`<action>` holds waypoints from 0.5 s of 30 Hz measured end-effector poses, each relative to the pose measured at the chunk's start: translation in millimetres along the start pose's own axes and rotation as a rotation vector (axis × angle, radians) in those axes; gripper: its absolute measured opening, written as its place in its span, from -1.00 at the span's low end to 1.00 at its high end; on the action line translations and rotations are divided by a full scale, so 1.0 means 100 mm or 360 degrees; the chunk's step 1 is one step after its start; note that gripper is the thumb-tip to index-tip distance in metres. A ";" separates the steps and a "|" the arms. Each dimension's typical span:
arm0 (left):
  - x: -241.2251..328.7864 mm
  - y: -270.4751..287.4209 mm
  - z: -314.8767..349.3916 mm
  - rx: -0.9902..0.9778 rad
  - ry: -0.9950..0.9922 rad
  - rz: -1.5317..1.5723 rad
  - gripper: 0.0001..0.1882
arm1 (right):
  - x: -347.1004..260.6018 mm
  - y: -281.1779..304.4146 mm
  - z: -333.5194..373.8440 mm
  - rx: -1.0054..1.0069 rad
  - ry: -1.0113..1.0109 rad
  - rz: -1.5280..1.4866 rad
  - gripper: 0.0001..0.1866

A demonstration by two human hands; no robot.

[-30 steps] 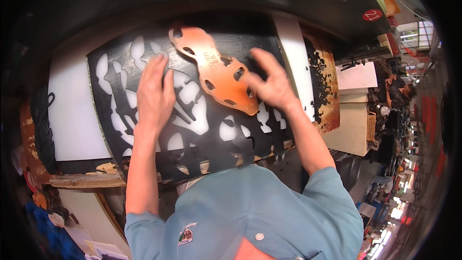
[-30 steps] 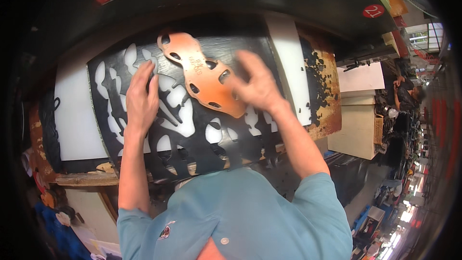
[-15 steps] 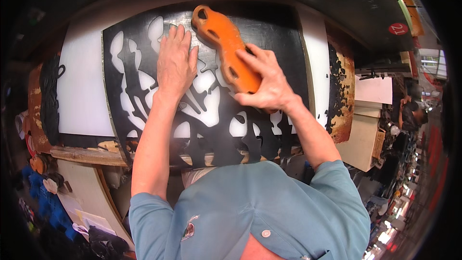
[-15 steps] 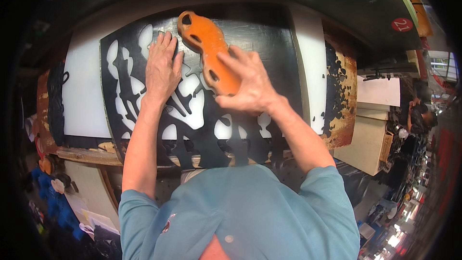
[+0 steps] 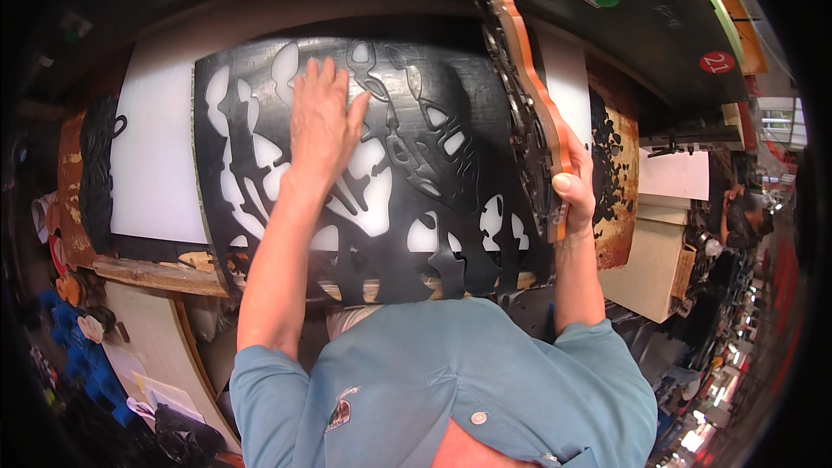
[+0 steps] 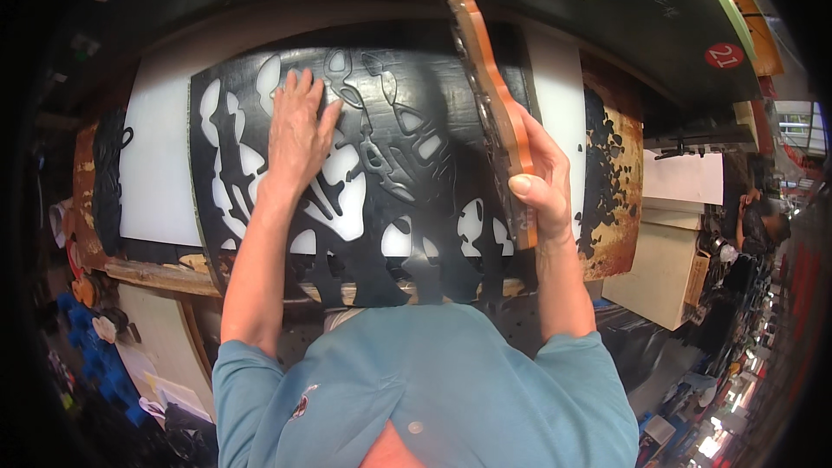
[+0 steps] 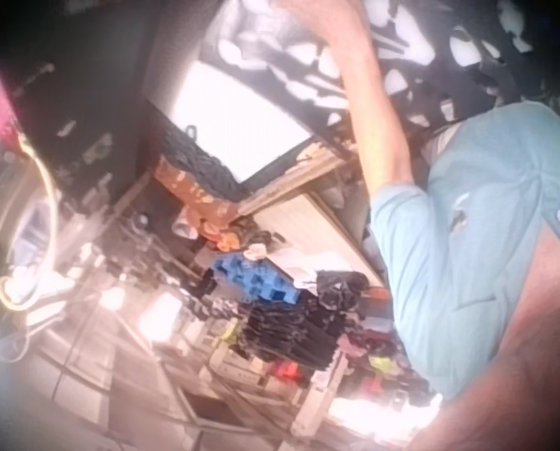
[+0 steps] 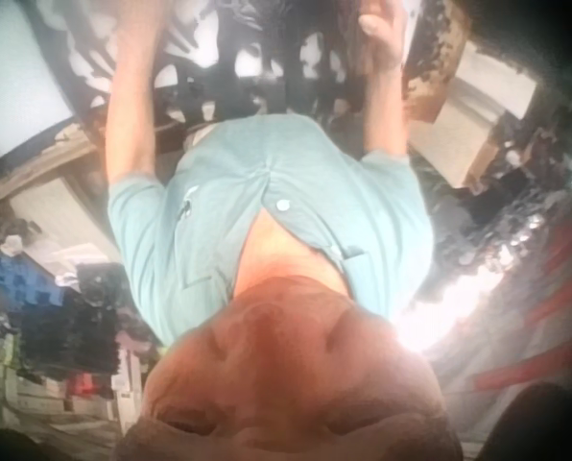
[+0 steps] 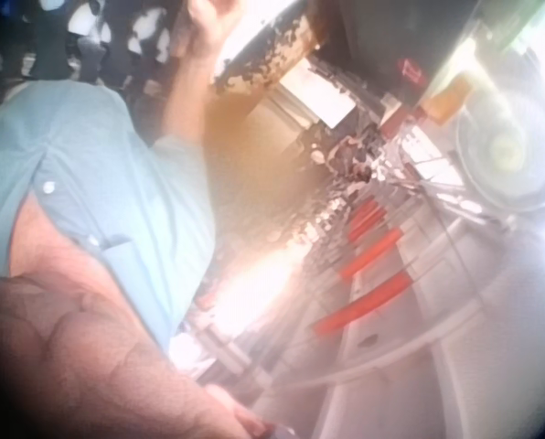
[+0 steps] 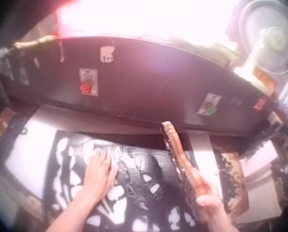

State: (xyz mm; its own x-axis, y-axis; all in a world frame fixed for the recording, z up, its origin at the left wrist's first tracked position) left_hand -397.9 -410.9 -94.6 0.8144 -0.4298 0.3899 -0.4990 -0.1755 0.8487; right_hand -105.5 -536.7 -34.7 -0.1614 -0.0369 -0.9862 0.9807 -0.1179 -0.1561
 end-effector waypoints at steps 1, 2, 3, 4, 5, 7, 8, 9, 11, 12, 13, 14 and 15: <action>0.12 0.03 0.05 0.0050 0.0040 0.0062 -0.51 | -0.02 0.01 0.04 0.0048 0.0027 -0.0028 0.25; 0.26 0.06 0.12 0.0090 0.0073 0.0117 -0.51 | -0.02 0.01 0.09 0.0098 0.0050 -0.0058 0.26; 0.40 0.06 0.24 0.0012 0.0162 0.0410 -0.49 | -0.01 0.02 0.14 0.0116 0.0025 -0.0075 0.23; 0.55 0.11 0.37 0.0004 0.0170 0.0691 -0.47 | 0.00 0.03 0.18 0.0137 0.0033 -0.0068 0.21; 0.72 0.15 0.46 -0.0026 0.0047 0.0686 -0.45 | 0.01 0.06 0.22 0.0164 0.0061 -0.0053 0.18; 0.87 0.18 0.70 -0.0257 0.0124 0.0705 -0.36 | 0.05 0.15 0.30 0.0187 0.0071 0.0031 0.10; 0.90 0.18 0.82 -0.0381 0.0222 0.0788 -0.31 | 0.06 0.22 0.34 0.0219 0.0111 0.0235 0.09; 0.88 0.17 0.92 -0.0422 0.0410 0.1083 -0.33 | 0.08 0.29 0.35 0.0246 0.0135 0.0438 0.07; 0.83 0.19 1.01 -0.0346 0.0539 0.1306 -0.41 | 0.08 0.40 0.40 0.0281 0.0317 0.1040 0.03; 0.78 0.17 1.03 -0.0343 0.0592 0.1329 -0.43 | 0.11 0.43 0.42 0.0271 0.0344 0.1319 0.02; 0.75 0.17 1.02 -0.0314 0.0568 0.1308 -0.43 | 0.15 0.44 0.44 0.0254 0.0368 0.1594 0.01; 0.74 0.18 1.01 -0.0283 0.0493 0.1262 -0.45 | 0.16 0.43 0.45 0.0249 0.0417 0.1853 0.00; 0.73 0.17 1.01 -0.0305 0.0484 0.1217 -0.45 | 0.23 0.43 0.44 0.0236 0.0322 0.1990 -0.01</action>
Point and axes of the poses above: each hand's wrist, its own z-axis away from the middle knuckle, its own y-axis out of the back of the hand, x = y × z, the point moved 6 cm from there along -z, towards the middle knuckle
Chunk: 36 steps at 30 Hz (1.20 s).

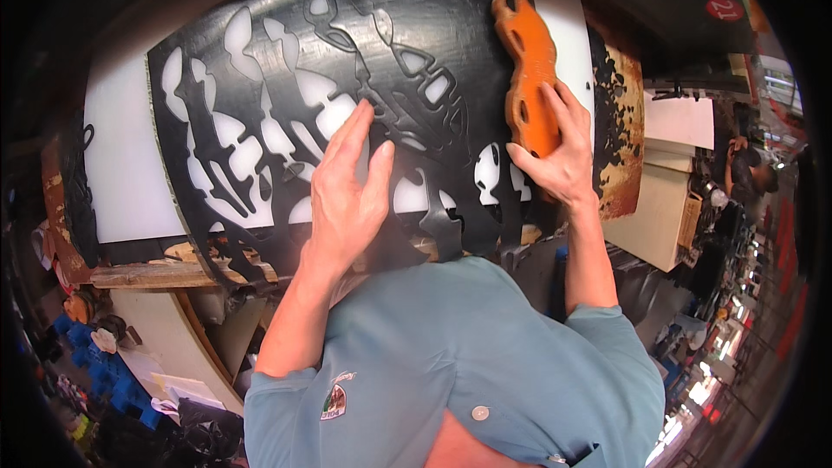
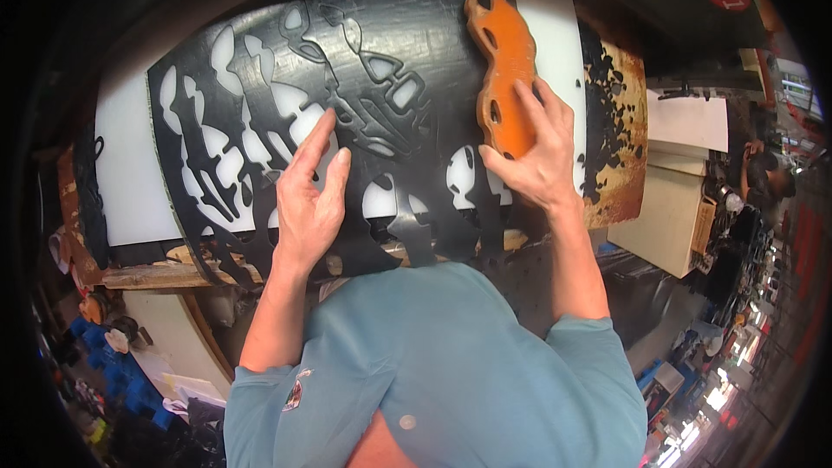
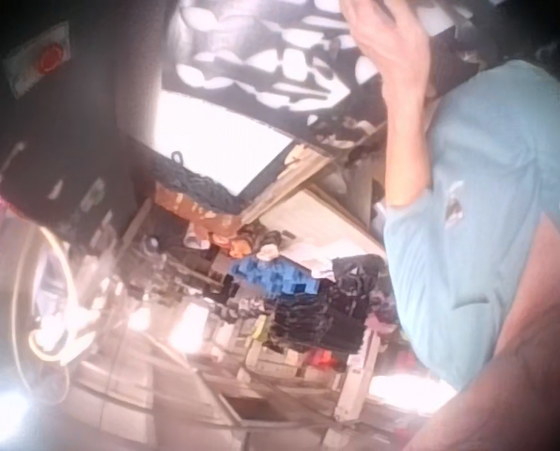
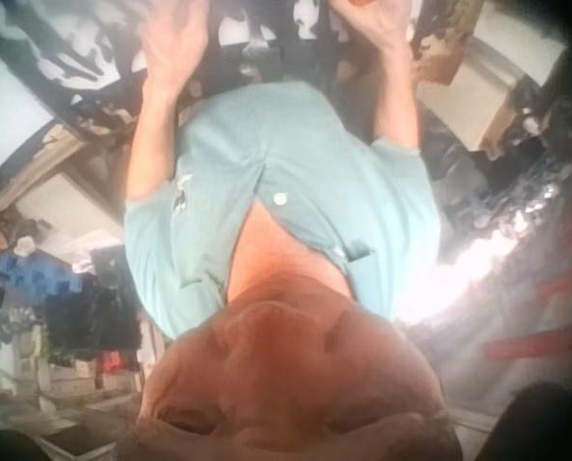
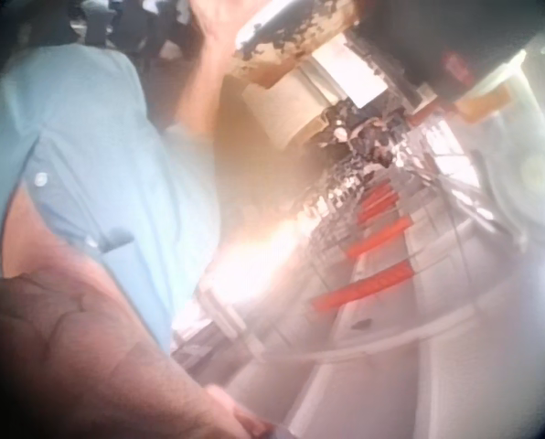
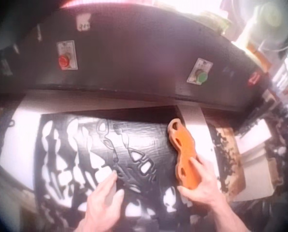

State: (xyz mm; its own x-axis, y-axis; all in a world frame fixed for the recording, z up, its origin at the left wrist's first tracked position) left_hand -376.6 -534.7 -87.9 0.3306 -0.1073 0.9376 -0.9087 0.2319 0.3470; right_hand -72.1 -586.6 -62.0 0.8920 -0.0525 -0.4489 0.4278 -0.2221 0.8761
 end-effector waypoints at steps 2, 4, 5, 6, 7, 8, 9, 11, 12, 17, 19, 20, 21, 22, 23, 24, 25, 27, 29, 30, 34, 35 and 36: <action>-0.03 -0.02 0.01 -0.0022 0.0094 0.0041 -0.45 | -0.11 -0.05 0.02 0.0038 0.0152 0.0365 -0.04; -0.06 -0.05 0.03 0.0000 0.0250 0.0212 -0.45 | -0.28 -0.11 0.03 0.0100 0.0343 0.0343 -0.06; -0.09 -0.08 0.05 0.0013 0.0380 0.0423 -0.45 | -0.37 -0.13 0.06 0.0081 0.0413 0.0219 -0.07; -0.08 -0.08 0.04 0.0076 0.0363 0.0506 -0.49 | -0.46 -0.28 0.02 -0.0114 0.0545 -0.0074 -0.13; -0.07 -0.07 0.04 0.0130 0.0349 0.0577 -0.53 | -0.55 -0.42 0.06 -0.0332 0.0668 0.0146 -0.22; -0.07 -0.06 0.03 0.0141 0.0388 0.0666 -0.53 | -0.58 -0.44 0.04 -0.0280 0.0687 0.0123 -0.25; -0.10 -0.06 0.03 0.0155 0.0478 0.0807 -0.52 | -0.61 -0.50 0.04 -0.0303 0.0725 0.0163 -0.28; -0.13 -0.02 0.06 0.0180 0.0599 0.1049 -0.50 | -0.65 -0.54 0.06 -0.0246 0.0836 0.0136 -0.38; -0.11 -0.02 0.09 0.0159 0.0616 0.1097 -0.48 | -0.66 -0.55 0.06 -0.0192 0.0862 0.0122 -0.42; -0.05 -0.11 0.33 -0.0092 0.1047 0.1268 -0.45 | -0.72 -0.42 -0.06 0.0117 0.0947 -0.0097 -0.86; 0.02 -0.20 0.37 -0.0196 0.1111 0.1314 -0.45 | -0.81 -0.31 -0.12 0.0217 0.0861 -0.0313 -0.92; 0.06 -0.25 0.36 -0.0181 0.1062 0.1395 -0.46 | -0.91 -0.26 -0.11 0.0293 0.0863 -0.0360 -0.94; 0.11 -0.27 0.33 -0.0195 0.0948 0.1432 -0.47 | -1.04 -0.23 -0.08 0.0282 0.0917 -0.0409 -0.93; 0.15 -0.28 0.30 -0.0213 0.0839 0.1465 -0.47 | -1.19 -0.25 -0.05 0.0257 0.0953 -0.0482 -0.92; 0.19 -0.29 0.27 -0.0248 0.0707 0.1516 -0.48 | -1.31 -0.27 -0.02 0.0267 0.0985 -0.0564 -0.92; 0.19 -0.27 0.26 -0.0280 0.0625 0.1460 -0.55 | -1.42 -0.30 0.02 0.0158 0.1027 -0.0487 -0.89; 0.14 -0.26 0.27 -0.0259 0.0690 0.1449 -0.60 | -1.49 -0.33 0.02 0.0076 0.1051 -0.0558 -0.83; 0.03 -0.19 0.30 -0.0186 0.0749 0.1527 -0.67 | -1.48 -0.37 -0.01 -0.0179 0.0978 -0.0762 -0.73; -0.07 -0.12 0.35 -0.0193 0.0708 0.1461 -0.72 | -1.38 -0.32 -0.10 -0.0053 0.0885 -0.0906 -0.62; -0.12 -0.09 0.39 -0.0167 0.0720 0.1376 -0.71 | -1.32 -0.33 -0.15 -0.0033 0.0777 -0.0866 -0.52; -0.16 0.02 0.40 -0.0210 0.0519 0.1165 -0.68 | -1.38 -0.50 -0.27 -0.0192 0.0940 -0.0734 -0.30; -0.13 0.04 0.39 -0.0188 0.0407 0.1033 -0.67 | -1.40 -0.54 -0.30 -0.0214 0.0973 -0.0706 -0.28; -0.16 0.05 0.40 -0.0175 0.0518 0.1069 -0.66 | -1.42 -0.58 -0.32 -0.0243 0.0990 -0.0671 -0.26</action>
Point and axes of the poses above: each hand's wrist, its own z-axis away from the middle knuckle, its own y-axis out of the back of the hand, x = y × z, the point moved 6 cm from there along -z, towards the middle knuckle
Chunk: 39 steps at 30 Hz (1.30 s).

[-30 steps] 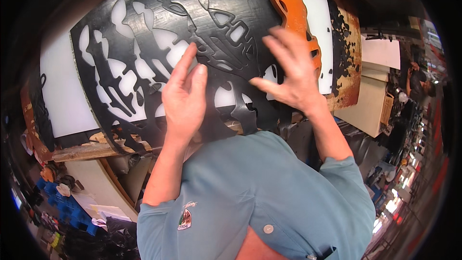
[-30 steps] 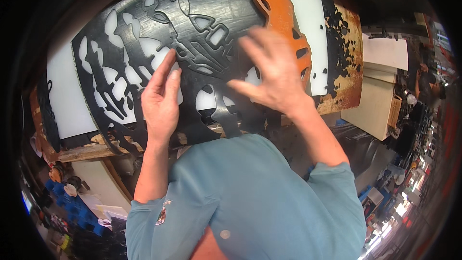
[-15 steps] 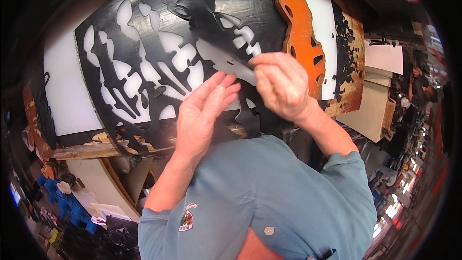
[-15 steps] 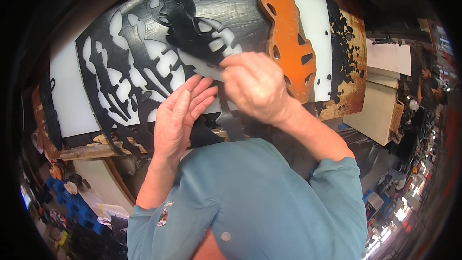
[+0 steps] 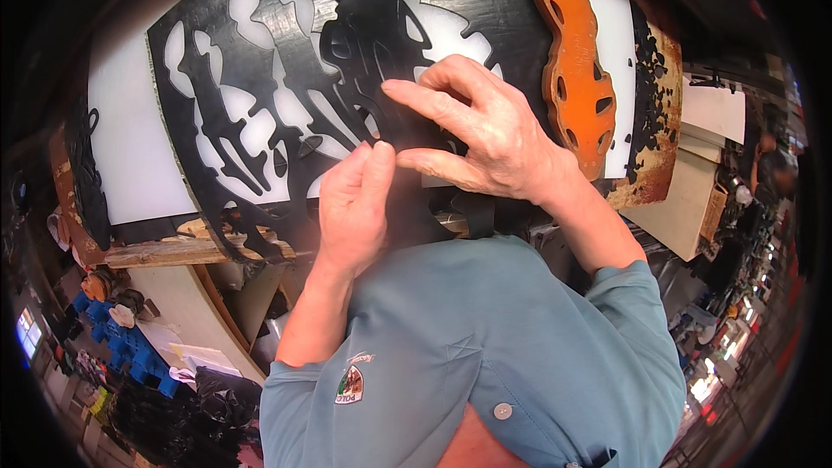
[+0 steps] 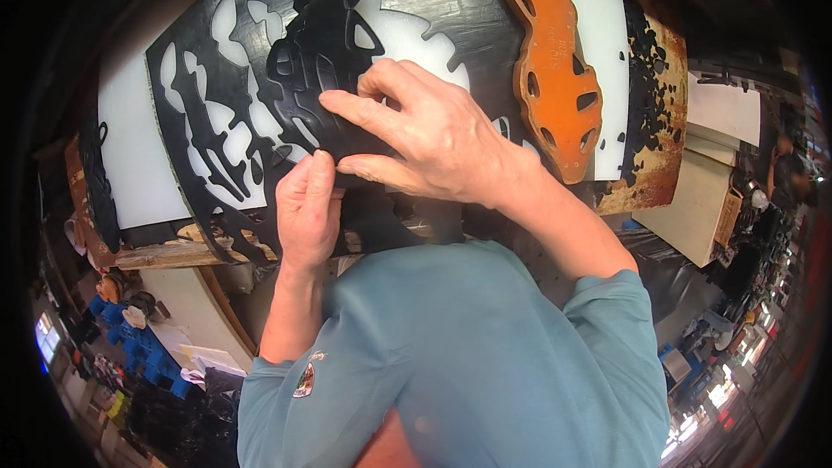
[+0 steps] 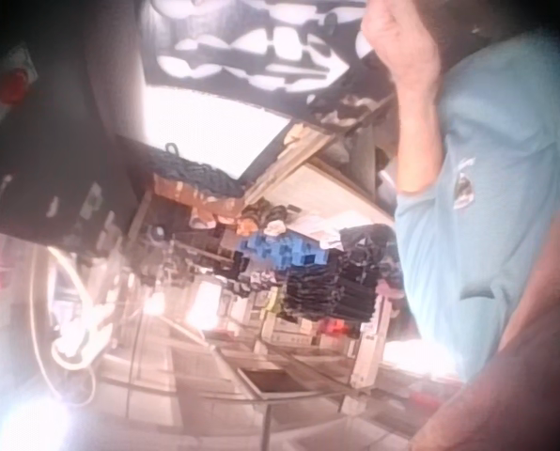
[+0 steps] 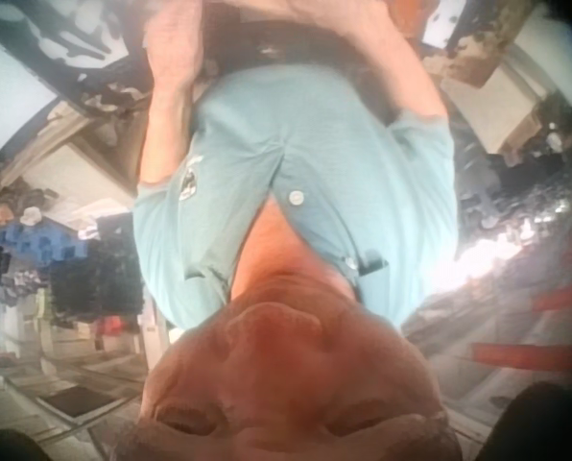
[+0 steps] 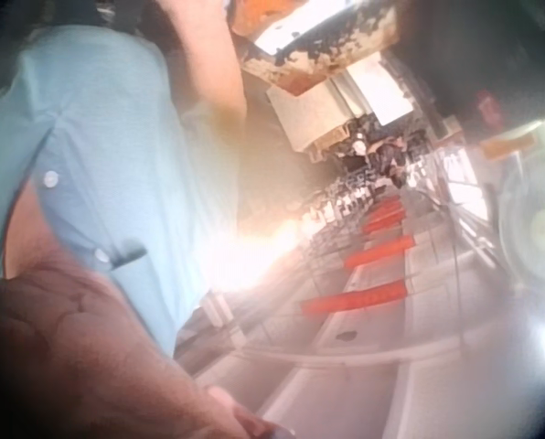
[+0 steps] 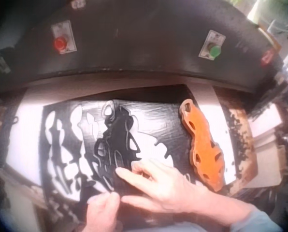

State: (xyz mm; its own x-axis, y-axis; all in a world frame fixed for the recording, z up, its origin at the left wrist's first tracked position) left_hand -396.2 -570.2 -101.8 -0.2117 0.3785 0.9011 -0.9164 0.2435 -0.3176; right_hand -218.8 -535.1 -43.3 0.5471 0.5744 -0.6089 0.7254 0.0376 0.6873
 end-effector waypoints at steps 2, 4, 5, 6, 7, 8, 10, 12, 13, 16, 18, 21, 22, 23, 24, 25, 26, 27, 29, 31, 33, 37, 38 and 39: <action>0.03 0.01 0.00 0.0093 0.0006 0.0017 -0.63 | -0.01 -0.02 -0.05 0.0034 0.0107 -0.0042 -0.25; 0.09 0.01 0.00 0.0112 -0.0026 -0.0066 -0.61 | -0.02 -0.03 -0.09 0.0034 0.0177 -0.0046 -0.26; 0.12 0.01 -0.01 0.0105 -0.0050 -0.0122 -0.61 | -0.03 -0.04 -0.10 0.0019 0.0200 -0.0028 -0.27; 0.18 0.01 -0.01 0.0052 -0.0109 -0.0201 -0.61 | -0.04 -0.06 -0.11 0.0006 0.0224 -0.0008 -0.28; 0.23 0.02 -0.02 0.0002 -0.0161 -0.0270 -0.61 | -0.05 -0.07 -0.11 0.0006 0.0248 0.0019 -0.30; 0.26 0.03 -0.03 -0.0026 -0.0193 -0.0333 -0.62 | -0.07 -0.08 -0.12 0.0005 0.0273 0.0046 -0.33; 0.35 0.06 -0.06 -0.0069 -0.0373 -0.0598 -0.63 | -0.10 -0.12 -0.13 0.0020 0.0319 0.0067 -0.38; 0.40 0.06 -0.09 -0.0073 -0.0494 -0.0748 -0.63 | -0.11 -0.14 -0.13 0.0066 0.0350 0.0052 -0.44; 0.41 0.05 -0.10 -0.0065 -0.0534 -0.0770 -0.64 | -0.12 -0.17 -0.12 0.0055 0.0371 0.0021 -0.48; 0.39 0.01 -0.11 -0.0035 -0.0551 -0.0687 -0.67 | -0.07 -0.24 -0.10 0.0066 0.0343 -0.0091 -0.61; 0.35 0.00 -0.09 0.0040 -0.0457 -0.0531 -0.69 | -0.03 -0.28 -0.10 0.0086 0.0286 -0.0164 -0.73; 0.25 0.05 -0.06 0.0171 -0.0299 -0.0454 -0.70 | 0.02 -0.32 -0.12 0.0085 0.0168 -0.0191 -0.82; 0.24 0.07 -0.07 0.0169 -0.0305 -0.0585 -0.71 | 0.05 -0.32 -0.13 0.0074 0.0089 -0.0346 -0.84; 0.24 0.10 -0.07 0.0182 -0.0336 -0.0693 -0.71 | 0.08 -0.29 -0.15 0.0091 0.0068 -0.0320 -0.85; 0.24 0.07 -0.09 0.0125 -0.0424 -0.0768 -0.68 | 0.11 -0.23 -0.19 0.0138 0.0079 -0.0301 -0.86; 0.25 0.06 -0.08 0.0086 -0.0532 -0.0820 -0.65 | 0.13 -0.19 -0.23 0.0202 0.0125 -0.0294 -0.86; 0.25 0.06 -0.07 0.0056 -0.0558 -0.0898 -0.62 | 0.29 -0.13 -0.20 0.0100 -0.0258 -0.0452 -0.86; 0.24 0.07 -0.05 0.0041 -0.0559 -0.0909 -0.62 | 0.47 -0.04 -0.21 0.0210 -0.0505 -0.0457 -0.81; 0.24 0.10 0.05 0.0001 -0.0446 -0.0964 -0.63 | 0.91 0.07 -0.09 0.0524 -0.1306 -0.0859 -0.67; 0.23 0.21 0.13 0.0105 -0.0247 -0.0734 -0.61 | 0.94 0.09 -0.13 0.0534 -0.1116 -0.0742 -0.62; 0.21 0.27 0.15 0.0131 -0.0190 -0.0487 -0.62 | 0.89 0.08 -0.14 0.0480 -0.0982 -0.0479 -0.60; 0.19 0.31 0.09 0.0324 -0.0231 -0.0536 -0.68 | 0.54 0.15 -0.16 0.0507 -0.0416 -0.0324 -0.84; 0.18 0.29 0.09 0.0350 -0.0234 -0.0432 -0.71 | 0.39 0.18 -0.18 0.0549 -0.0153 -0.0158 -0.88; 0.15 0.26 0.08 0.0368 -0.0223 -0.0351 -0.74 | 0.28 0.17 -0.20 0.0468 0.0010 -0.0140 -0.84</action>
Point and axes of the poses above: each hand's wrist, its own z-axis away from the middle knuckle, its own y-axis out of the back of the hand, x = y × z, the point moved 6 cm from there along -z, towards the middle knuckle
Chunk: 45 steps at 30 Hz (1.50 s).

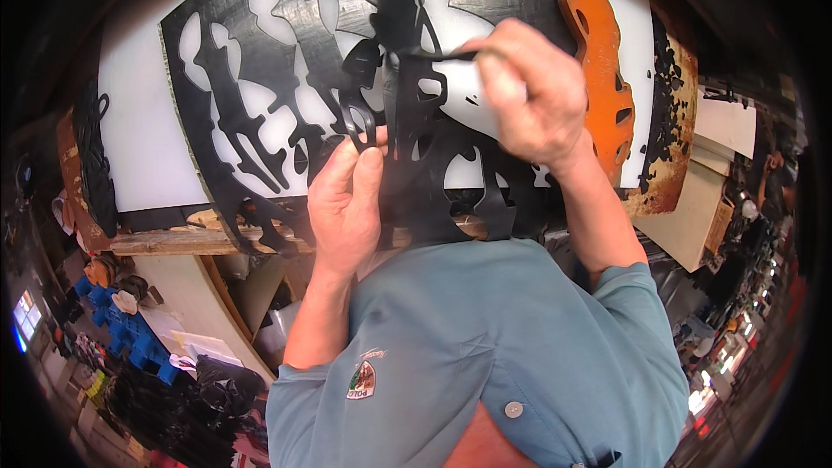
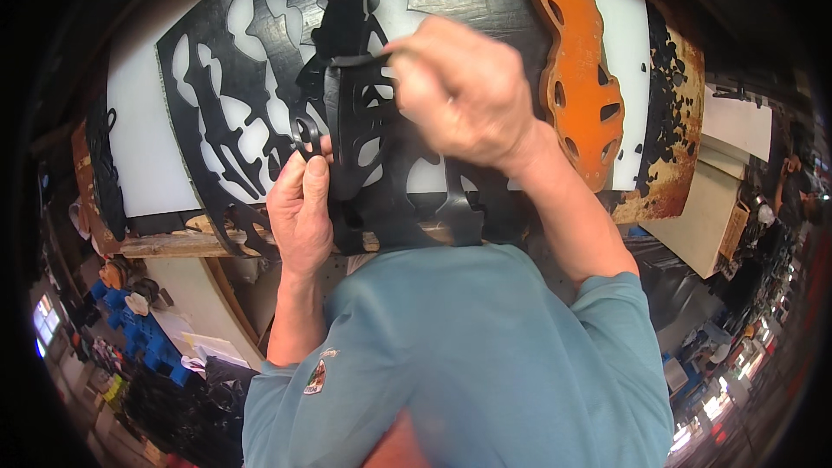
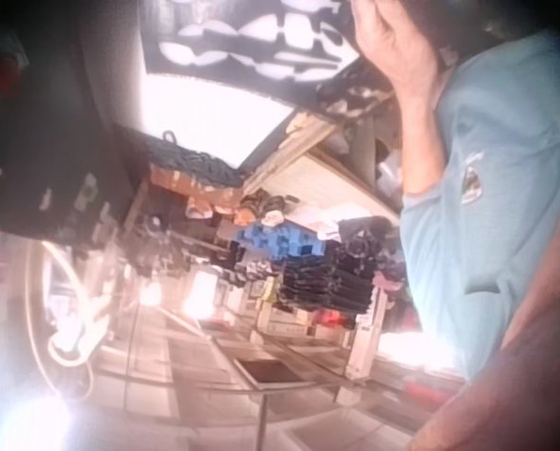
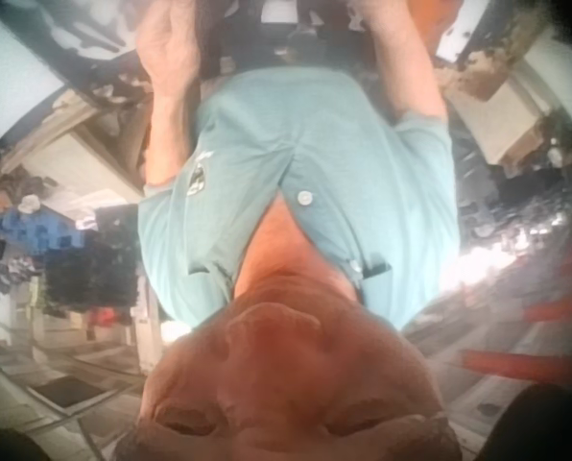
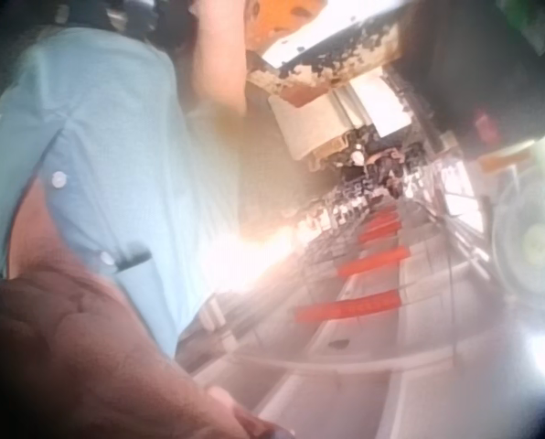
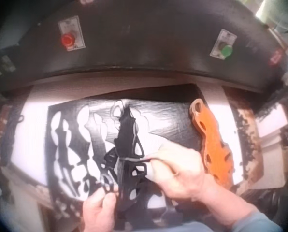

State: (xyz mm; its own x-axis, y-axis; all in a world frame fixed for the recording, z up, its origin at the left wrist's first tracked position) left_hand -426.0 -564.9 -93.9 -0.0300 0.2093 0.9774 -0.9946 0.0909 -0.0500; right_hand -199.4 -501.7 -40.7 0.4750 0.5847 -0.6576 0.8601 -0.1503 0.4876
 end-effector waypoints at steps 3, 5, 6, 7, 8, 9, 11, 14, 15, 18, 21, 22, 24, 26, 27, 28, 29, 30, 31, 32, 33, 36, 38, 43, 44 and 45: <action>0.05 -0.10 0.02 -0.0103 -0.0070 0.0105 -0.73 | -0.26 -0.23 0.06 -0.0237 0.0229 -0.0078 -0.79; 0.04 -0.12 0.03 -0.0066 -0.0035 0.0160 -0.73 | -0.33 -0.35 0.11 -0.0278 0.0222 -0.0101 -0.76; 0.06 -0.11 0.03 -0.0066 -0.0079 0.0136 -0.72 | -0.34 -0.37 0.12 -0.0261 0.0200 -0.0066 -0.77; 0.06 -0.11 0.03 -0.0063 -0.0073 0.0084 -0.71 | -0.35 -0.39 0.13 -0.0258 0.0190 -0.0040 -0.76; 0.05 -0.10 0.02 -0.0060 -0.0067 0.0033 -0.70 | -0.34 -0.40 0.13 -0.0244 0.0160 -0.0012 -0.75; 0.06 -0.11 0.02 -0.0103 -0.0081 0.0024 -0.70 | -0.34 -0.41 0.13 -0.0295 0.0157 -0.0048 -0.73; 0.07 -0.11 0.00 -0.0170 -0.0110 0.0006 -0.69 | -0.31 -0.43 0.12 -0.0375 0.0106 -0.0116 -0.69; 0.06 -0.13 0.00 -0.0211 -0.0107 0.0012 -0.69 | -0.21 -0.48 0.12 -0.0466 -0.0141 -0.0209 -0.71; 0.08 -0.15 0.00 -0.0216 -0.0176 -0.0074 -0.69 | -0.15 -0.51 0.13 -0.0458 -0.0316 -0.0377 -0.78; 0.05 -0.12 0.00 -0.0138 -0.0160 -0.0297 -0.77 | -0.11 -0.57 0.09 -0.0416 -0.0140 -0.0262 -0.82; 0.06 -0.10 0.02 -0.0203 -0.0215 -0.0404 -0.71 | 0.12 -0.45 -0.10 -0.0057 -0.0156 -0.0046 -0.88; 0.06 -0.08 0.04 -0.0201 -0.0221 -0.0423 -0.71 | 0.21 -0.36 -0.19 0.0106 -0.0176 0.0131 -0.89; 0.05 -0.01 0.08 -0.0103 -0.0145 -0.0312 -0.70 | 0.38 -0.18 -0.33 0.0226 -0.0410 0.0128 -0.88; 0.03 0.06 0.10 -0.0006 -0.0010 -0.0149 -0.75 | 0.39 -0.08 -0.36 0.0051 -0.0629 -0.0111 -0.78; 0.02 0.08 0.09 -0.0004 0.0028 -0.0115 -0.74 | 0.25 -0.08 -0.33 -0.0178 -0.0499 -0.0228 -0.73; 0.02 0.08 0.07 -0.0003 0.0059 -0.0078 -0.73 | 0.12 -0.12 -0.28 -0.0423 -0.0424 -0.0330 -0.68; 0.03 0.07 0.07 0.0004 0.0035 -0.0010 -0.73 | -0.05 -0.13 -0.23 -0.0561 -0.0126 -0.0216 -0.57; 0.05 0.05 0.07 0.0009 0.0010 0.0059 -0.73 | -0.19 -0.21 -0.14 -0.0563 0.0013 -0.0318 -0.51; 0.04 0.01 0.06 -0.0008 0.0022 0.0104 -0.73 | -0.25 -0.31 -0.05 -0.0581 0.0027 -0.0259 -0.56; 0.06 0.00 0.05 -0.0014 -0.0028 0.0038 -0.73 | -0.29 -0.43 0.04 -0.0661 0.0035 -0.0183 -0.60; 0.07 -0.02 0.03 -0.0047 -0.0045 -0.0048 -0.73 | -0.27 -0.47 0.09 -0.0575 -0.0007 -0.0211 -0.66; 0.07 -0.02 0.02 -0.0059 -0.0130 -0.0206 -0.74 | -0.16 -0.55 0.17 -0.0417 -0.0117 -0.0232 -0.87; 0.05 0.03 0.05 -0.0030 -0.0112 -0.0357 -0.79 | -0.07 -0.47 0.08 -0.0152 -0.0037 -0.0114 -0.90; -0.01 0.25 0.22 -0.0019 0.0022 -0.0451 -0.77 | 0.95 0.48 -0.20 0.0746 -0.1032 -0.0340 -0.66; -0.04 0.28 0.24 0.0011 0.0057 -0.0469 -0.77 | 1.03 0.61 -0.19 0.0886 -0.1029 -0.0431 -0.58; -0.05 0.31 0.26 0.0039 0.0071 -0.0441 -0.76 | 1.05 0.67 -0.16 0.0845 -0.1067 -0.0388 -0.63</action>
State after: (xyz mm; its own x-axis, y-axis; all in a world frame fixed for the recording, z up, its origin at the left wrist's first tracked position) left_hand -459.5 -588.2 -94.7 0.2473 0.2223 0.9431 -0.9664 0.1273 0.2233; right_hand -94.9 -437.5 -68.1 0.1335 0.0837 -0.9875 0.8452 -0.5299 0.0693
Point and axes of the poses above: each hand's wrist, its own z-axis away from the middle knuckle, its own y-axis out of the back of the hand, x = y × z, the point moved 6 cm from there along -z, towards the middle knuckle
